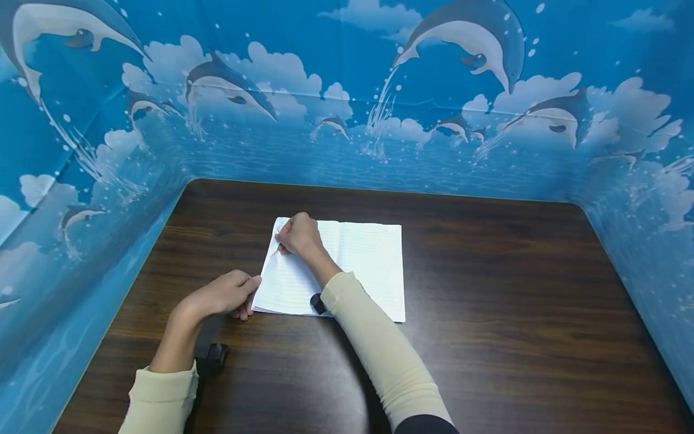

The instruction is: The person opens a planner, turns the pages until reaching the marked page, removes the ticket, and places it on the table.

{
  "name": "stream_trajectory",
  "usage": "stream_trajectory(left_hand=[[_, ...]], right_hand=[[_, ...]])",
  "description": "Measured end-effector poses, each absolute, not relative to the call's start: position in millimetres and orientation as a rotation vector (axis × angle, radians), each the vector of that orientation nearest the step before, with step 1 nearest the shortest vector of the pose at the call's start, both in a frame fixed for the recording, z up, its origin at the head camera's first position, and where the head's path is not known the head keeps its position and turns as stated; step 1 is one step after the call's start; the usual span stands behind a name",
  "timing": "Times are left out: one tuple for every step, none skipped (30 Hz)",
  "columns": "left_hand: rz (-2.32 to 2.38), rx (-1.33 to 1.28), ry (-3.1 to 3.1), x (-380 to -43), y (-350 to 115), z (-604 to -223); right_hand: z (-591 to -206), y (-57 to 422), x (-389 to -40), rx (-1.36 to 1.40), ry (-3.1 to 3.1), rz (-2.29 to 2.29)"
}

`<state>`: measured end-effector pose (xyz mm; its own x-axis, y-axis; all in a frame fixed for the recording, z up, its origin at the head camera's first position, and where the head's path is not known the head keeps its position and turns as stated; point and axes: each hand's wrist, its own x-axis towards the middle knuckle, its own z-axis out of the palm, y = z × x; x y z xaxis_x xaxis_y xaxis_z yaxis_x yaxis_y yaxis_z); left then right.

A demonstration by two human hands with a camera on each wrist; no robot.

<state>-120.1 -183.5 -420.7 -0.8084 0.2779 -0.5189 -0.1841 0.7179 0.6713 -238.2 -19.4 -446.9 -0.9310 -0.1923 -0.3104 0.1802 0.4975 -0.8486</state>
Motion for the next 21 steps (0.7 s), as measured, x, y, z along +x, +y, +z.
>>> stream_trajectory(left_hand=[[0.986, 0.062, 2.313, -120.1, -183.0, -420.7], [0.977, 0.044, 2.316, -120.2, -182.3, -420.6], [0.962, 0.047, 2.323, -120.3, -181.7, -420.6], [0.948, 0.048, 2.333, -120.3, -181.0, -420.5], [0.930, 0.053, 2.342, -120.2, -180.5, -420.5], [0.913, 0.057, 2.351, -120.1, -179.8, -420.6], [0.901, 0.063, 2.359, -120.1, -179.2, -420.7], [0.889, 0.065, 2.370, -120.1, -178.8, -420.7], [0.877, 0.069, 2.379, -119.9, -178.1, -420.8], [0.871, 0.067, 2.383, -119.9, -177.3, -421.1], [0.865, 0.066, 2.383, -119.9, -176.6, -421.1], [0.863, 0.068, 2.385, -120.1, -175.9, -421.1], [0.864, 0.071, 2.384, -120.4, -175.4, -421.2], [0.863, 0.075, 2.383, -120.7, -175.1, -421.0], [0.864, 0.071, 2.378, -121.0, -174.6, -420.7], [0.866, 0.076, 2.376, -121.4, -174.7, -420.3], [0.869, 0.073, 2.372, -121.6, -175.0, -419.5], [0.869, 0.078, 2.368, -121.9, -175.7, -418.7], [0.871, 0.073, 2.361, -122.1, -176.5, -418.0], [0.871, 0.069, 2.356, -122.4, -177.4, -417.2], [0.872, 0.065, 2.351, -122.6, -178.3, -416.4]], right_hand=[[-446.6, -18.6, -237.7, -0.017, 2.383, -1.409], [-446.3, -17.6, -237.0, -0.030, 2.389, -1.400], [-446.0, -16.2, -236.1, -0.049, 2.398, -1.387], [-445.7, -14.8, -235.0, -0.074, 2.412, -1.368], [-445.2, -13.1, -233.6, -0.107, 2.428, -1.343], [-444.8, -11.2, -232.3, -0.150, 2.452, -1.309], [-444.3, -8.9, -230.9, -0.199, 2.477, -1.268], [-443.6, -6.2, -229.5, -0.249, 2.511, -1.217], [-443.2, -3.0, -228.1, -0.298, 2.550, -1.156], [-442.7, 1.0, -226.4, -0.345, 2.588, -1.094], [-442.1, 5.9, -224.7, -0.386, 2.624, -1.033], [-441.7, 11.5, -223.4, -0.418, 2.661, -0.974], [-441.2, 17.8, -222.1, -0.438, 2.694, -0.922], [-440.5, 24.8, -221.0, -0.451, 2.727, -0.869], [-439.9, 32.4, -219.8, -0.457, 2.751, -0.824], [-439.4, 40.4, -219.0, -0.454, 2.771, -0.789], [-438.9, 48.6, -218.5, -0.442, 2.789, -0.762], [-438.7, 56.9, -218.3, -0.427, 2.805, -0.745], [-438.3, 65.0, -217.9, -0.407, 2.812, -0.738], [-437.9, 72.9, -217.5, -0.389, 2.816, -0.735], [-437.8, 80.3, -217.4, -0.374, 2.818, -0.737]])
